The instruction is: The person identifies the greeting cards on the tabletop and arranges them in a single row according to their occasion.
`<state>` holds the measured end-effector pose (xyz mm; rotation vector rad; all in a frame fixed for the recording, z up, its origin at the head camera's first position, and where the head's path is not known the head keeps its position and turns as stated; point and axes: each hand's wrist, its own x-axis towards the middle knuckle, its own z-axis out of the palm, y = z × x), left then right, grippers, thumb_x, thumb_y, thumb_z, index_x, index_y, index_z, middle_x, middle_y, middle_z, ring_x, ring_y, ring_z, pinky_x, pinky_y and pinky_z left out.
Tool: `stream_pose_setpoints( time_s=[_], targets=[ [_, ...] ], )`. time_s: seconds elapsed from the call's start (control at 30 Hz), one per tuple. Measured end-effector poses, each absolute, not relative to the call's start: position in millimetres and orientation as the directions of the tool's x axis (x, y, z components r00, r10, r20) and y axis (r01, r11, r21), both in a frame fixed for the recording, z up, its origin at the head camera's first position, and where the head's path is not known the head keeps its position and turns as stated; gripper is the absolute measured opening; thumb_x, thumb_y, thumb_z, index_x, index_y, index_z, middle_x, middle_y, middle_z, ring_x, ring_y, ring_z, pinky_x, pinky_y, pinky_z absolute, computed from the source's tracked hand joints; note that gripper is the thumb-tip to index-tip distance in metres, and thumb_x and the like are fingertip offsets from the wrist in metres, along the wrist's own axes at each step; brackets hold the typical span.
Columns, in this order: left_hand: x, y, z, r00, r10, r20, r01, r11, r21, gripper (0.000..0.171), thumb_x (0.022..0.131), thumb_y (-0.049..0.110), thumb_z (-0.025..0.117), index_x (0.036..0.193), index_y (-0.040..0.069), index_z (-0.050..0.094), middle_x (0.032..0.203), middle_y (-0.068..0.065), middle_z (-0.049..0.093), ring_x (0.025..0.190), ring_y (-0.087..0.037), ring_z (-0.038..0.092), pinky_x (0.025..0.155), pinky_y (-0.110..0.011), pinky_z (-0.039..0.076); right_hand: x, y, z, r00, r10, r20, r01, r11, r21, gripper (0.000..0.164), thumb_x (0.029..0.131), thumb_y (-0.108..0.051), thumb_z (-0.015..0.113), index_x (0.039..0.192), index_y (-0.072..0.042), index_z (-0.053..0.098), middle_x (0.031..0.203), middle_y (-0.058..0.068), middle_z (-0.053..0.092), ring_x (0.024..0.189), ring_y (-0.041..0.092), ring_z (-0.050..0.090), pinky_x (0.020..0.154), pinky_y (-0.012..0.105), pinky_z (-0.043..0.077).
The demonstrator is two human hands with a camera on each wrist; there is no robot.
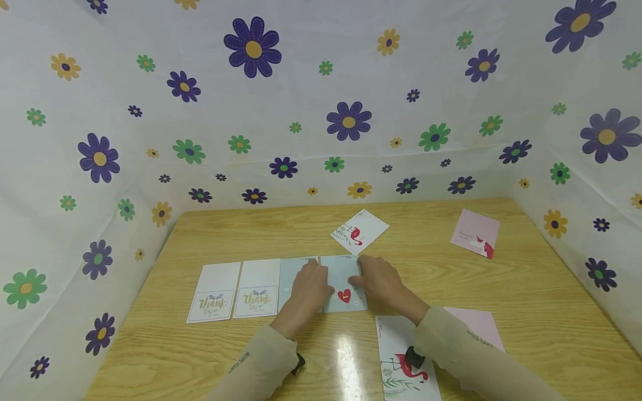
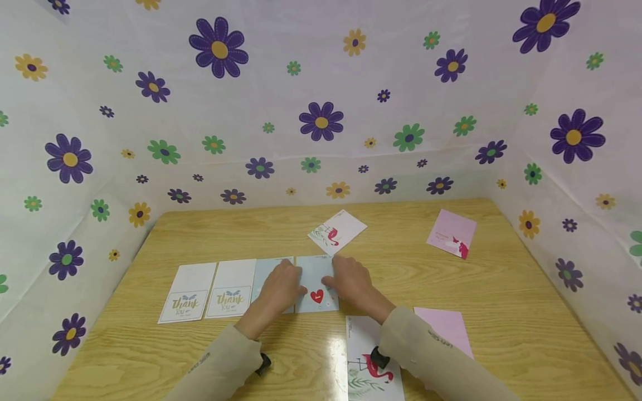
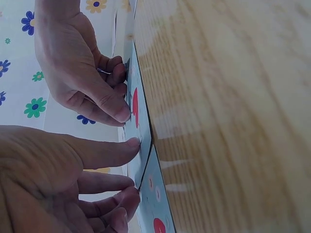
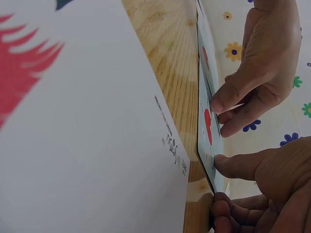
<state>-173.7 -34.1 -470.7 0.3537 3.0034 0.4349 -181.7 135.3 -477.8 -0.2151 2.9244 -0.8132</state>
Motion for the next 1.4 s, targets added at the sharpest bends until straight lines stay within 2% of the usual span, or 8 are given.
stream_pose_setpoints(
  time_s=[0.47,0.63,0.73,0.8,0.9,0.97,1.1,1.4],
  targets=[
    [-174.3,-36.4,-473.5,-0.959,0.281,-0.036,0.261,0.925,0.277,0.035,0.087,0.020,0.084,0.109,-0.006,0.075,0.104,-0.019,0.062,0.090,-0.028,0.057,0.083,-0.044,0.054,-182.4,135.8,-479.0,-0.984,-0.161,-0.080,-0.095,0.841,-0.532,0.035,0.088,-0.024,0.084,0.109,0.000,0.069,0.067,0.000,0.058,0.057,0.014,0.056,0.050,0.025,0.039],
    [-175.0,-38.7,-470.0,-0.954,0.299,-0.030,0.277,0.915,0.293,0.034,0.088,0.018,0.083,0.111,-0.005,0.074,0.108,-0.021,0.062,0.093,-0.030,0.059,0.084,-0.045,0.054,-181.1,138.7,-479.9,-0.985,-0.160,-0.059,-0.099,0.818,-0.567,0.030,0.091,-0.022,0.081,0.107,0.000,0.070,0.067,0.000,0.059,0.056,0.014,0.056,0.051,0.026,0.039],
    [-176.4,-42.5,-465.6,-0.952,0.307,-0.008,0.289,0.902,0.320,0.036,0.089,0.017,0.082,0.116,-0.005,0.073,0.111,-0.021,0.062,0.097,-0.032,0.060,0.085,-0.046,0.054,-180.9,142.7,-478.9,-0.988,-0.146,-0.044,-0.094,0.808,-0.582,0.031,0.094,-0.022,0.078,0.112,0.001,0.070,0.078,0.003,0.065,0.064,0.016,0.058,0.057,0.027,0.044],
    [-178.2,-45.0,-463.4,-0.953,0.304,0.017,0.291,0.892,0.346,0.037,0.089,0.016,0.082,0.119,-0.004,0.073,0.114,-0.021,0.063,0.102,-0.035,0.062,0.087,-0.048,0.054,-181.1,146.0,-476.3,-0.990,-0.131,-0.049,-0.078,0.809,-0.583,0.038,0.096,-0.023,0.076,0.122,0.003,0.067,0.093,0.008,0.069,0.075,0.019,0.061,0.064,0.031,0.049],
    [-181.5,-47.3,-460.6,-0.957,0.286,0.042,0.280,0.880,0.385,0.039,0.091,0.017,0.081,0.123,-0.003,0.072,0.120,-0.021,0.065,0.110,-0.037,0.062,0.092,-0.051,0.052,-183.0,151.6,-470.9,-0.992,-0.111,-0.058,-0.059,0.824,-0.564,0.049,0.098,-0.026,0.073,0.135,0.005,0.061,0.115,0.016,0.068,0.095,0.026,0.064,0.079,0.039,0.057],
    [-184.3,-48.0,-458.5,-0.961,0.272,0.056,0.271,0.874,0.403,0.040,0.092,0.018,0.080,0.126,-0.002,0.071,0.126,-0.020,0.065,0.116,-0.037,0.061,0.096,-0.052,0.051,-186.2,155.7,-467.2,-0.993,-0.101,-0.056,-0.055,0.839,-0.542,0.050,0.099,-0.027,0.071,0.136,0.005,0.060,0.122,0.019,0.066,0.103,0.031,0.064,0.086,0.045,0.057],
    [-189.4,-48.3,-453.6,-0.964,0.255,0.075,0.262,0.868,0.422,0.041,0.093,0.020,0.079,0.128,0.000,0.070,0.130,-0.019,0.065,0.120,-0.038,0.060,0.099,-0.054,0.050,-194.1,163.9,-461.2,-0.996,-0.081,-0.031,-0.054,0.859,-0.509,0.049,0.098,-0.026,0.069,0.134,0.006,0.063,0.124,0.024,0.065,0.109,0.038,0.065,0.090,0.052,0.056],
    [-198.9,-48.8,-447.8,-0.967,0.238,0.091,0.253,0.856,0.450,0.046,0.096,0.023,0.077,0.135,0.002,0.066,0.136,-0.019,0.062,0.127,-0.039,0.057,0.104,-0.057,0.046,-203.7,183.8,-451.2,-0.998,-0.050,-0.028,-0.028,0.852,-0.523,0.052,0.098,-0.029,0.067,0.135,0.007,0.061,0.132,0.027,0.062,0.117,0.043,0.062,0.090,0.056,0.054]
  ],
)
